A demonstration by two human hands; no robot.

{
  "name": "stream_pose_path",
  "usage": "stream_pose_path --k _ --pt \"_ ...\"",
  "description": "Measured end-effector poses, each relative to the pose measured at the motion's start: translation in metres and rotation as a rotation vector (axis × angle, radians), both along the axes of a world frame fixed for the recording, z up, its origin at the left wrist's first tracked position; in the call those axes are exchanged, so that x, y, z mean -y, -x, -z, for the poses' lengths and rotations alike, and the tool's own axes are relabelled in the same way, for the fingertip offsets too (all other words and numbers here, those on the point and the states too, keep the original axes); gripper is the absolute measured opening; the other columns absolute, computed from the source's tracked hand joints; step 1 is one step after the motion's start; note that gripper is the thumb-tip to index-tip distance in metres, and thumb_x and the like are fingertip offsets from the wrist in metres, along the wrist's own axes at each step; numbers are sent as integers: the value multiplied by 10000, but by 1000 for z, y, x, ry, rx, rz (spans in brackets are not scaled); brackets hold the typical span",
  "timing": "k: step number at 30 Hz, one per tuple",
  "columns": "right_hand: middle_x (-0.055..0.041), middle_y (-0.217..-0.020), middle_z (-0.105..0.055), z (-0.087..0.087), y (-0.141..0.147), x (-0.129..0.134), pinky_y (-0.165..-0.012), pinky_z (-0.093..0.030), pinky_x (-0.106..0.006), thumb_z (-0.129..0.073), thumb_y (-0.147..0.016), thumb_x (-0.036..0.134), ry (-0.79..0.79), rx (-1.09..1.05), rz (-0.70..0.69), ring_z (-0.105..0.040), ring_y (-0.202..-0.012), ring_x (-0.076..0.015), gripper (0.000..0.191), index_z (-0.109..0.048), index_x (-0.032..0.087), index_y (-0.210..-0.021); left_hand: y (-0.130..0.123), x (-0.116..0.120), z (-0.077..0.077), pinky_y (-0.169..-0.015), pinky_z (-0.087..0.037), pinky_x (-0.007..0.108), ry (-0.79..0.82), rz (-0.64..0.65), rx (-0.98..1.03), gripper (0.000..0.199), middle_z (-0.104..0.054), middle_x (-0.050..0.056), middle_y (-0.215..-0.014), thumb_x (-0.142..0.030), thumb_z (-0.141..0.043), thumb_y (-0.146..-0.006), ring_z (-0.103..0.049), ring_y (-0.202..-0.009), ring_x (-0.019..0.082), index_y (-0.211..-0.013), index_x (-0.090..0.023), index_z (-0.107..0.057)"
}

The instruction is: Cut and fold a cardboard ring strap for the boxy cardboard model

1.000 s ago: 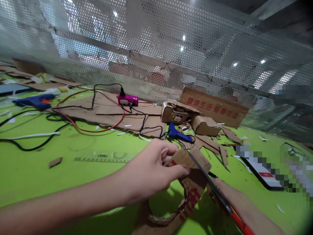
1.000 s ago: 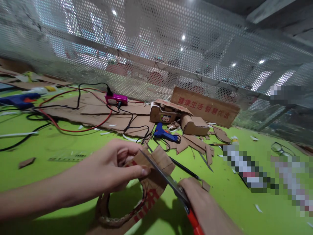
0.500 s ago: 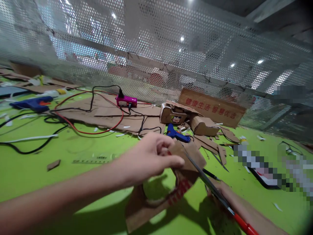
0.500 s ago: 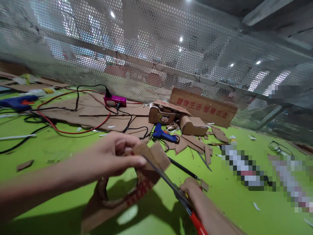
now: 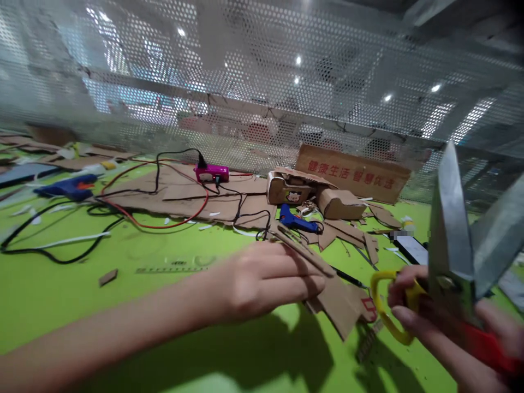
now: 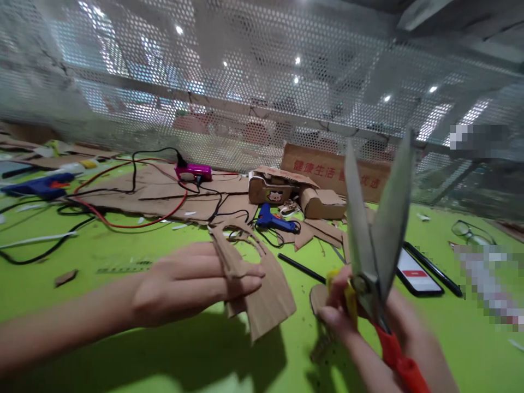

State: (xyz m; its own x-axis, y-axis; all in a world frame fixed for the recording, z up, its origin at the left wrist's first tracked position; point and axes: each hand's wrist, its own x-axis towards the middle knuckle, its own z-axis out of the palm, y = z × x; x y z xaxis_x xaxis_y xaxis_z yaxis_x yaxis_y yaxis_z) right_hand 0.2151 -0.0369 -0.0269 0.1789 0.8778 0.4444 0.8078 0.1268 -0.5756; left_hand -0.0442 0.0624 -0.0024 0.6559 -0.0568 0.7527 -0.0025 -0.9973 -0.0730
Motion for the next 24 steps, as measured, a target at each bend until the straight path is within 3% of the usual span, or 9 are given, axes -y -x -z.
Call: stream_pose_path --k 5,11,15,18,21,24 --pt "-6 -738 -711 -13 31 -5 -538 -577 -180 -690 -714 432 -52 -134 -193 -697 -622 -170 252 -618 241 -862 2 0 5 -922 -482 199 39 38 47 169 -755 142 -906 -67 -546 -859 -686 -917 159 -913 -60 -707" --pt "5 -802 -670 -18 53 5 -627 -568 -196 -620 -749 462 8 -219 -15 -668 -695 -151 234 -591 249 -841 1 -2 12 -882 -520 229 174 78 85 302 -754 126 -940 3 -625 -765 -693 -920 177 -1026 -127 -703" --pt "33 -720 -607 -19 53 9 -554 -540 -172 -630 -740 485 -36 -154 -60 -611 -633 -126 255 -582 271 -870 -1 0 10 -833 -535 273 233 113 103 286 -754 137 -920 -27 -548 -819 -706 -867 192 -1033 -149 -693" --pt "52 -714 -600 -21 47 5 -567 -535 -167 -655 -739 464 -104 -33 -140 -591 -610 -112 263 -563 297 -919 -5 5 2 -695 -532 254 338 20 14 185 -744 117 -792 -51 -527 -834 -693 -731 178 -898 -116 -688" --pt "60 -746 -623 -25 47 -4 -569 -524 -169 -633 -771 314 -134 40 -266 -599 -602 -101 194 -542 298 -942 -10 10 -8 -575 -483 220 451 -147 -228 150 -686 61 -696 -44 -523 -821 -626 -614 139 -819 -105 -659" --pt "48 -738 -632 -27 54 -14 -528 -499 -176 -563 -764 147 -15 0 -362 -610 -600 -106 167 -544 261 -885 -13 12 -14 -681 -503 239 380 -157 -312 188 -692 68 -801 -50 -476 -830 -640 -759 158 -867 -126 -644"
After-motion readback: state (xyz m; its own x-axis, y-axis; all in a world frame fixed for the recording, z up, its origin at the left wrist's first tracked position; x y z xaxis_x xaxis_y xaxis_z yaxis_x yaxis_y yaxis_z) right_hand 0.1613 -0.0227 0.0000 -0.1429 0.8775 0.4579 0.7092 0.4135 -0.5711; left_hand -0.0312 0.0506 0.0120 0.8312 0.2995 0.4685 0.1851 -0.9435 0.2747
